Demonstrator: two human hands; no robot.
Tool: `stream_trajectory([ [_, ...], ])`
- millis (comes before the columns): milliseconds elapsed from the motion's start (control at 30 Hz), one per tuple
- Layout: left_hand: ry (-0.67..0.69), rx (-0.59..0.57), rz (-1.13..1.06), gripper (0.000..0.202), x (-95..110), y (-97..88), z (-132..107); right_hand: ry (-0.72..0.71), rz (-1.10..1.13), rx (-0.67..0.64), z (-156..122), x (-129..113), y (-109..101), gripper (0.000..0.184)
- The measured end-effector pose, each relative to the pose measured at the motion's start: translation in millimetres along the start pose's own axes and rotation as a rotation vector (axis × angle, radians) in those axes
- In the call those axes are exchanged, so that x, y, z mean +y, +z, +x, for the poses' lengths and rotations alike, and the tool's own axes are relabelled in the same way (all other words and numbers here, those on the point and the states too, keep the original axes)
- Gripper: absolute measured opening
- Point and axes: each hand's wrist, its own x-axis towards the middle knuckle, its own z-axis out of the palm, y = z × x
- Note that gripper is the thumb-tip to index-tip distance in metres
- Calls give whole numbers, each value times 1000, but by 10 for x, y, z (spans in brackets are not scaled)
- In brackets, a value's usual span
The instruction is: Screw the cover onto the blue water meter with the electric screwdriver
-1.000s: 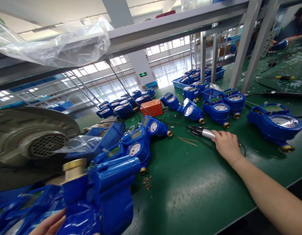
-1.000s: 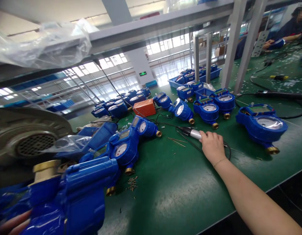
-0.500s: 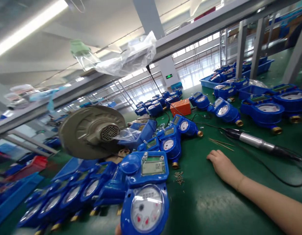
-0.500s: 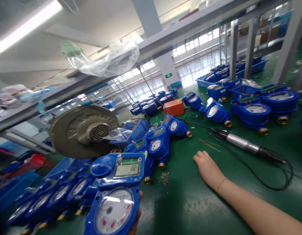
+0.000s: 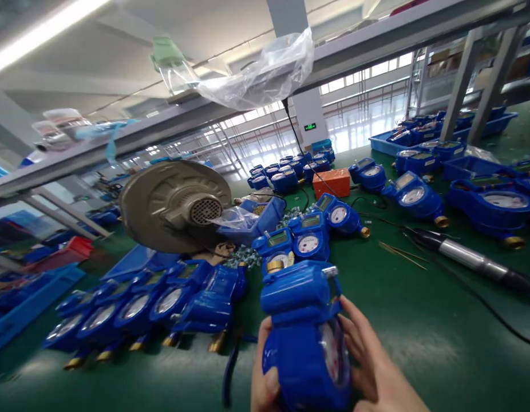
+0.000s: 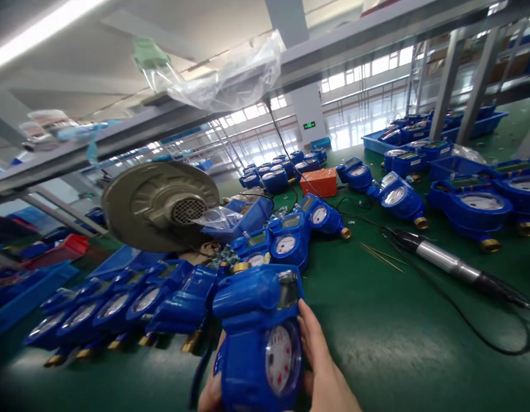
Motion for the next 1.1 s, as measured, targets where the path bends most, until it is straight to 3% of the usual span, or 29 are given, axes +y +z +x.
stream_trajectory([
  [167,121,72,216,74,122,288,2,-135,194,117,15,47,168,119],
  [367,85,15,368,74,174,272,23,-193,357,122,74,32,104,100],
  [533,67,3,197,74,99,268,30,-94,418,172,41,4,28,80],
  [667,38,23,20,79,-16,334,30,-46,403,239,-28,-85,-9,81],
  [767,-4,-22,-130,79,-131,397,47,-93,378,261,-47,-131,-49,85],
  [967,-120,-125,-285,59,-403,524,122,-347,61,363,-101,-138,-230,102],
  [1100,-253,-132,-325,43,-613,588,183,-397,-544,462,-216,-165,-452,100],
])
